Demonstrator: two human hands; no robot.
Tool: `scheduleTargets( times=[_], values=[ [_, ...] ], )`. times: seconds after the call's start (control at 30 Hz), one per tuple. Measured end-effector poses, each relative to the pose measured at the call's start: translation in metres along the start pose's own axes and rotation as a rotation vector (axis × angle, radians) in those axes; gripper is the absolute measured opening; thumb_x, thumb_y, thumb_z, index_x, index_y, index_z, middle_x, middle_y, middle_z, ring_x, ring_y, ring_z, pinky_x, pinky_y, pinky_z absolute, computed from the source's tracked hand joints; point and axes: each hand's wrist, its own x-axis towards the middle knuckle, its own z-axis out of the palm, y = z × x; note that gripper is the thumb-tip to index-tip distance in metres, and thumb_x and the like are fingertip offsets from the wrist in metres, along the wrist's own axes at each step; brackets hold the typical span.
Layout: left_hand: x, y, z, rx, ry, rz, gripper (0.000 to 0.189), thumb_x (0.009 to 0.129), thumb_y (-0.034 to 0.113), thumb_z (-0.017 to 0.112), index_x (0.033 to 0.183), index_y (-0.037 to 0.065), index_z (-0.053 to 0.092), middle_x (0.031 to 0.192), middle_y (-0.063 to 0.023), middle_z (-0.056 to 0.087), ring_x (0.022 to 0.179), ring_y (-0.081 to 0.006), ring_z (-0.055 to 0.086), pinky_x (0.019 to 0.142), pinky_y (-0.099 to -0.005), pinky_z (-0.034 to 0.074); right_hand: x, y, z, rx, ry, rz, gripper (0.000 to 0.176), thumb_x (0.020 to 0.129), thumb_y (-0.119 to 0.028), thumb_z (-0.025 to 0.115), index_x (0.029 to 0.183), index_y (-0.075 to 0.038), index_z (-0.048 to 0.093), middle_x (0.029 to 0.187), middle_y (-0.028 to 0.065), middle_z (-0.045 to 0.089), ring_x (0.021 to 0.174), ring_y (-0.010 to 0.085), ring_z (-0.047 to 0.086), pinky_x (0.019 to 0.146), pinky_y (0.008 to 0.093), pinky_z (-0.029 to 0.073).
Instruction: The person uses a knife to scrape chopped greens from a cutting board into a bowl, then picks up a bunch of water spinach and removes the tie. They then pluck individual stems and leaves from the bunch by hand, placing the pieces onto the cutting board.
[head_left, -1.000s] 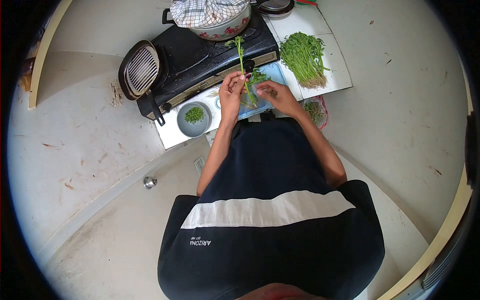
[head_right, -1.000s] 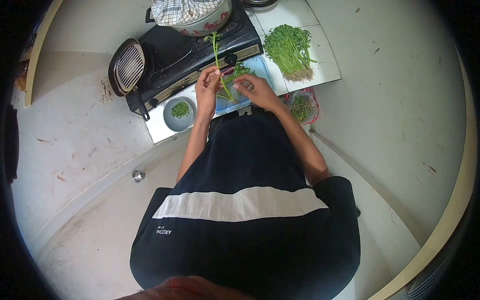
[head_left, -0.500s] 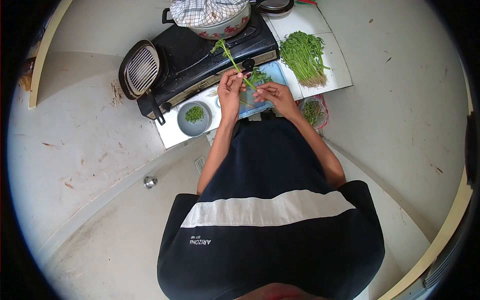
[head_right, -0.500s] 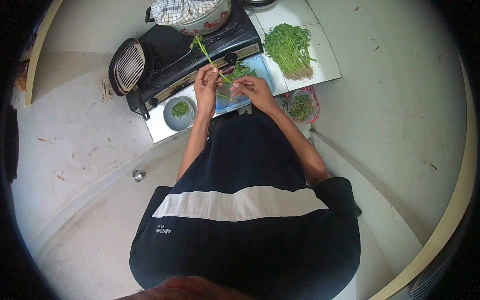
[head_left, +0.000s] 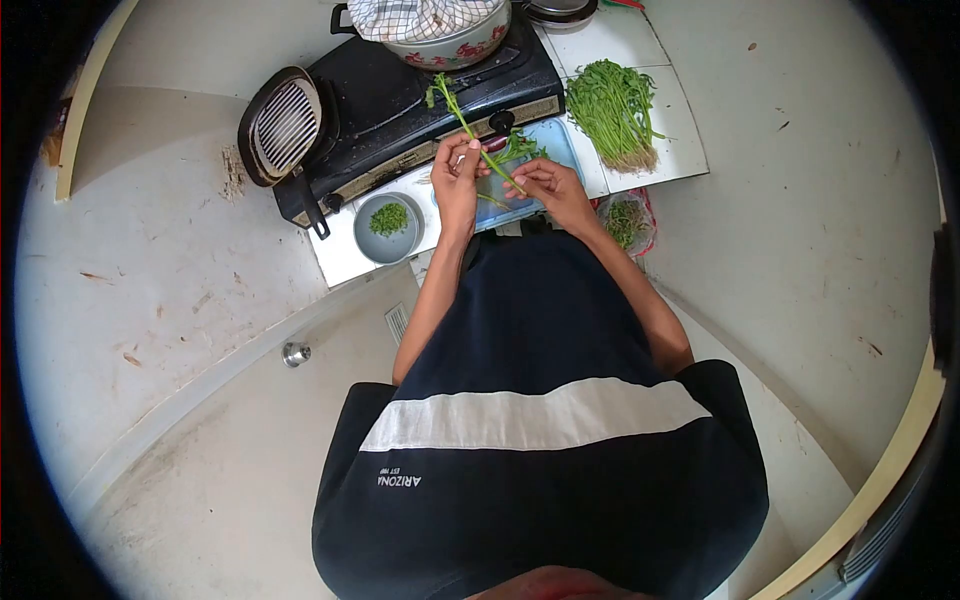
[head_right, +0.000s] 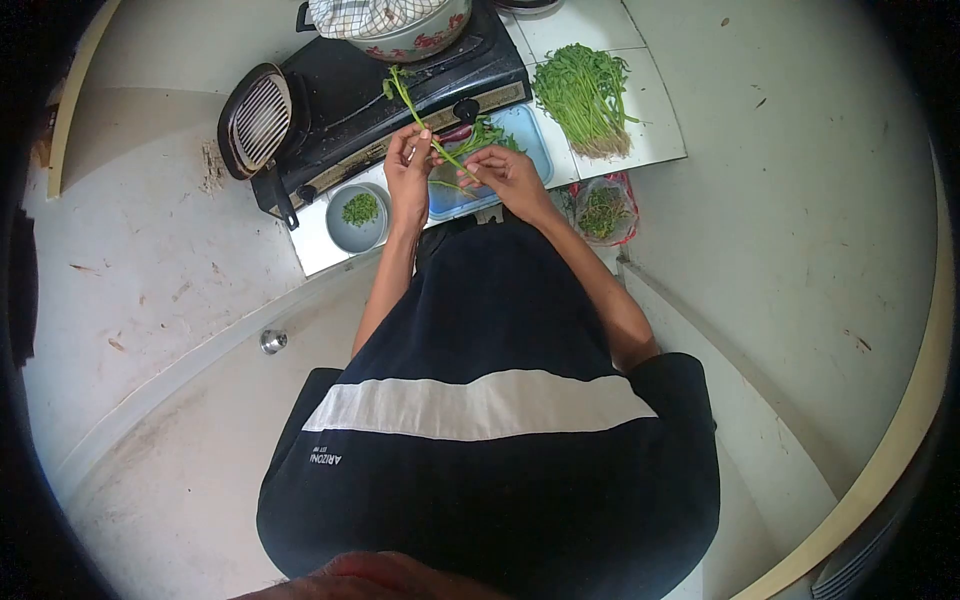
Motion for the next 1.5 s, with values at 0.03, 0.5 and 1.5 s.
scheduleTargets(
  times=[0.03, 0.5, 1.5],
  values=[
    [0.0, 0.0, 0.0, -0.009, 0.001, 0.003, 0.022, 0.1, 0.02, 0.065, 0.116, 0.006, 0.061, 0.097, -0.0022, 0.066, 0.079, -0.0069, 0.058, 0.071, -0.0238, 0.05, 0.0, -0.001, 0.0, -0.041, -0.001, -0.019, 0.016, 0.1, -0.008, 0.06, 0.112, 0.003, 0.063, 0.103, 0.0127, 0.072, 0.096, 0.0204, 0.072, 0.083, 0.029, 0.057],
    [0.006, -0.001, 0.0, -0.005, 0.009, -0.02, 0.02, 0.101, 0.016, 0.063, 0.115, 0.003, 0.06, 0.096, -0.004, 0.065, 0.078, -0.0068, 0.058, 0.069, -0.0227, 0.051, 0.006, -0.001, 0.0, -0.04, -0.009, 0.013, 0.021, 0.097, -0.008, 0.066, 0.114, 0.004, 0.068, 0.106, 0.0107, 0.072, 0.097, 0.0158, 0.071, 0.087, 0.0285, 0.056],
    [0.011, -0.001, -0.009, 0.1, 0.036, 0.036, 0.02, 0.1, 0.02, 0.065, 0.112, 0.005, 0.06, 0.089, 0.0, 0.064, 0.08, -0.0072, 0.059, 0.069, -0.0239, 0.049, 0.01, -0.014, -0.001, -0.593, 0.068, -0.386, 0.013, 0.089, -0.004, 0.067, 0.101, -0.002, 0.072, 0.095, 0.0099, 0.07, 0.085, 0.0245, 0.07, 0.076, 0.0332, 0.054]
  ],
)
